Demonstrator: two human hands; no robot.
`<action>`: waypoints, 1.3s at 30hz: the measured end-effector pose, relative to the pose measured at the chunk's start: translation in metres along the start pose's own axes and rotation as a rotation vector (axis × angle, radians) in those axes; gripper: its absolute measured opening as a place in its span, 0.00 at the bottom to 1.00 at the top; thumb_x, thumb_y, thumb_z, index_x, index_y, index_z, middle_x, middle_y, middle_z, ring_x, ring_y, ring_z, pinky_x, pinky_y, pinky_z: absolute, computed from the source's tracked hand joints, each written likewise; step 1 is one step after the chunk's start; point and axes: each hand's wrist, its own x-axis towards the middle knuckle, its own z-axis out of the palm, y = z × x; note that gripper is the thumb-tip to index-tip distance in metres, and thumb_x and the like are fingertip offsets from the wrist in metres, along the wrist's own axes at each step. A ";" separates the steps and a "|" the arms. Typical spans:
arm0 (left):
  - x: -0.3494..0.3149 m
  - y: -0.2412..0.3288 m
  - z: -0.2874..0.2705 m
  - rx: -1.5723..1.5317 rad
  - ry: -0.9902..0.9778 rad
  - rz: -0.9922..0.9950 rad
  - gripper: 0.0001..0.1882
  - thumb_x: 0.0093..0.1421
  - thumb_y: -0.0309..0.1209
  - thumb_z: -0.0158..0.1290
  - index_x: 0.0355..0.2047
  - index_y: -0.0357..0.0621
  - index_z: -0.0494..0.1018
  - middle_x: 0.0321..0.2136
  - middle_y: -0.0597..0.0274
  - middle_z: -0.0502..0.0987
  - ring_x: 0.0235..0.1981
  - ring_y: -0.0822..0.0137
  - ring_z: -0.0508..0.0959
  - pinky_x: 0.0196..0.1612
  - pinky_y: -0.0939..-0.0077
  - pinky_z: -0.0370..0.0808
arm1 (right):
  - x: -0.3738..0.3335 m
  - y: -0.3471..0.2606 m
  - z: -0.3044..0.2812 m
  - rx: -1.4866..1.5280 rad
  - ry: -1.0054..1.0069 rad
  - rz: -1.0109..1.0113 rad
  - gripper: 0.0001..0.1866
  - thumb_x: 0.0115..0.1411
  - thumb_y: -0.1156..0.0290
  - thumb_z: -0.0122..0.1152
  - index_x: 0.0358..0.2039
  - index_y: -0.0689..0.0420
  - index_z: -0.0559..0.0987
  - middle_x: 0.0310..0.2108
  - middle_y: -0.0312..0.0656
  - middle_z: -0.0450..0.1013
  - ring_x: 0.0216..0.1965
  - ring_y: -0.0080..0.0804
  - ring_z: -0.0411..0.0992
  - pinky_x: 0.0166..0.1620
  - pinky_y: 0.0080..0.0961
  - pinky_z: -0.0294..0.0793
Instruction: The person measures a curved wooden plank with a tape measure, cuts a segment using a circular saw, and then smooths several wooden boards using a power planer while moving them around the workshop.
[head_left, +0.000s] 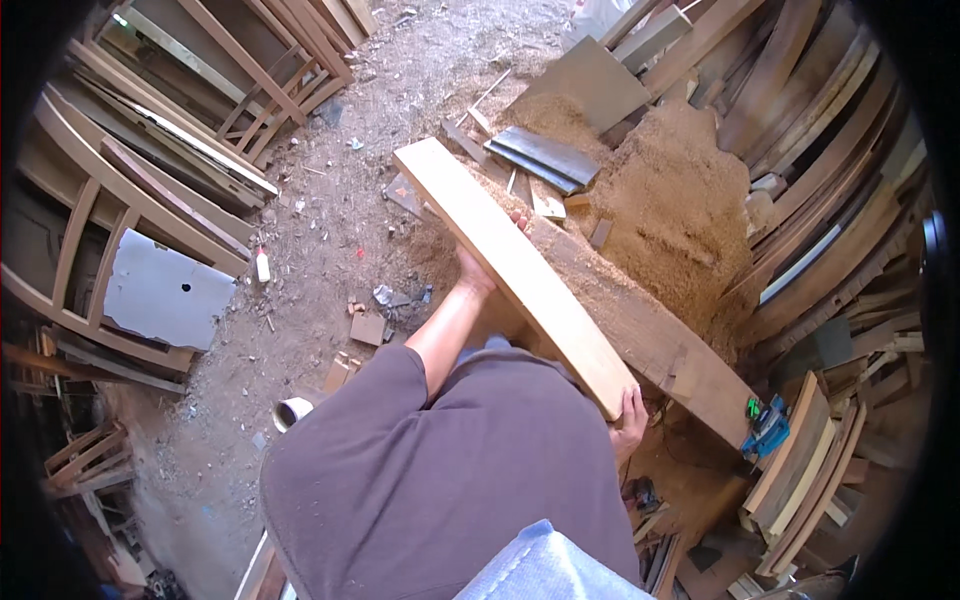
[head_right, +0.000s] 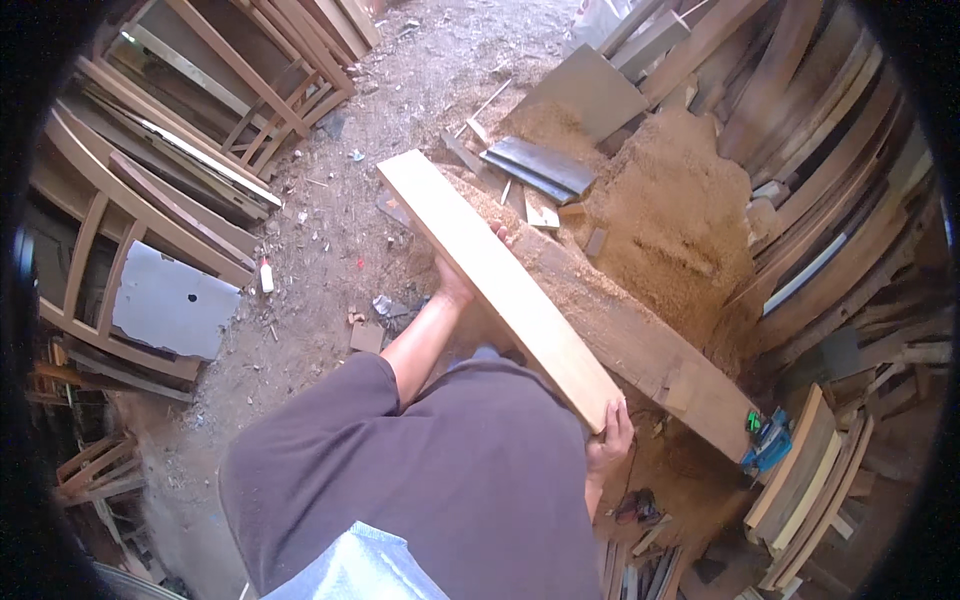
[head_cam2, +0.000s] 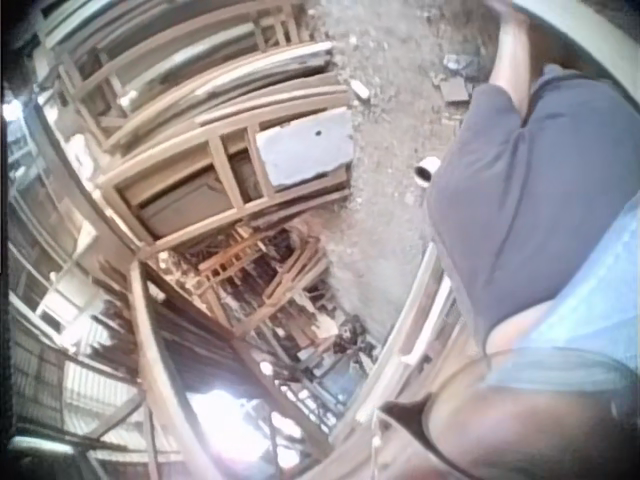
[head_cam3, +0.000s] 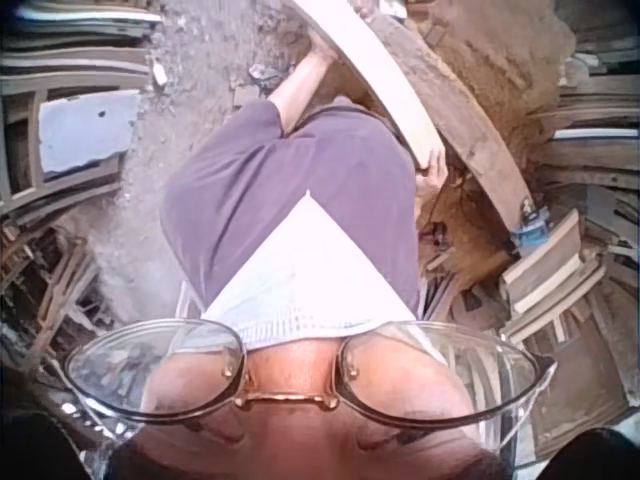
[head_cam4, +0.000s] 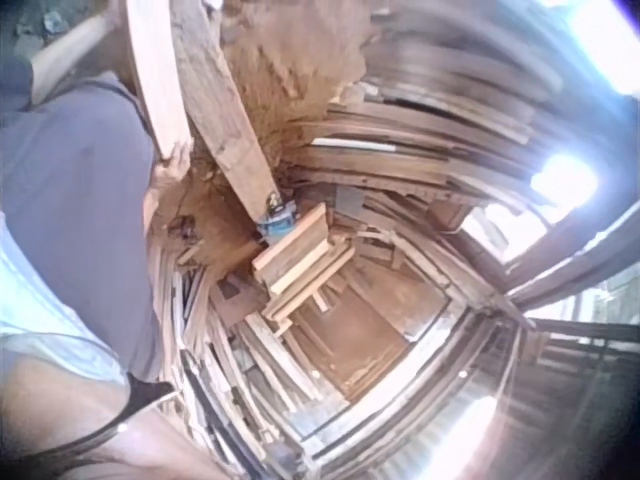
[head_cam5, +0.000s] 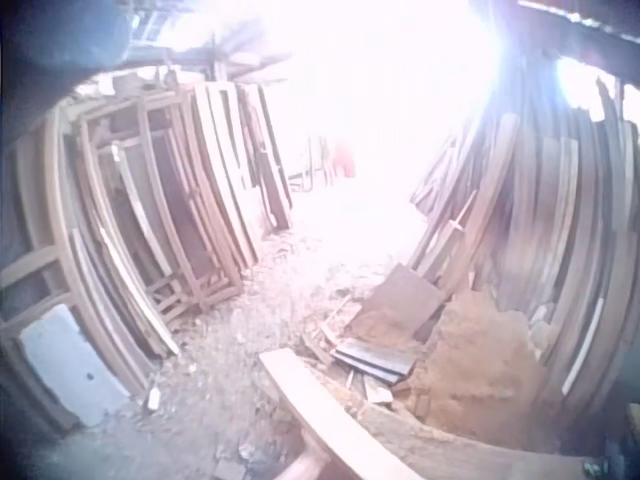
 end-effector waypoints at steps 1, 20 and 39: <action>-0.002 0.001 0.005 0.006 0.015 0.007 0.42 0.70 0.64 0.36 0.60 0.32 0.67 0.56 0.41 0.75 0.58 0.43 0.76 0.64 0.45 0.74 | -0.002 -0.001 0.003 0.017 0.024 0.018 0.28 0.55 0.88 0.58 0.56 0.56 0.84 0.60 0.52 0.76 0.61 0.50 0.73 0.65 0.39 0.73; -0.008 -0.106 -0.074 0.624 0.353 -0.019 0.36 0.67 0.51 0.59 0.66 0.41 0.67 0.59 0.55 0.77 0.61 0.56 0.75 0.67 0.53 0.71 | 0.001 0.106 -0.022 1.068 -0.034 0.850 0.39 0.58 0.73 0.75 0.67 0.67 0.67 0.57 0.44 0.74 0.57 0.32 0.73 0.64 0.31 0.72; -0.033 -0.253 -0.123 0.694 0.579 -0.039 0.41 0.66 0.57 0.60 0.70 0.46 0.65 0.66 0.59 0.71 0.65 0.56 0.72 0.68 0.52 0.69 | 0.136 0.355 -0.065 0.681 -0.323 0.499 0.26 0.77 0.54 0.48 0.67 0.57 0.74 0.57 0.47 0.78 0.59 0.34 0.74 0.64 0.28 0.69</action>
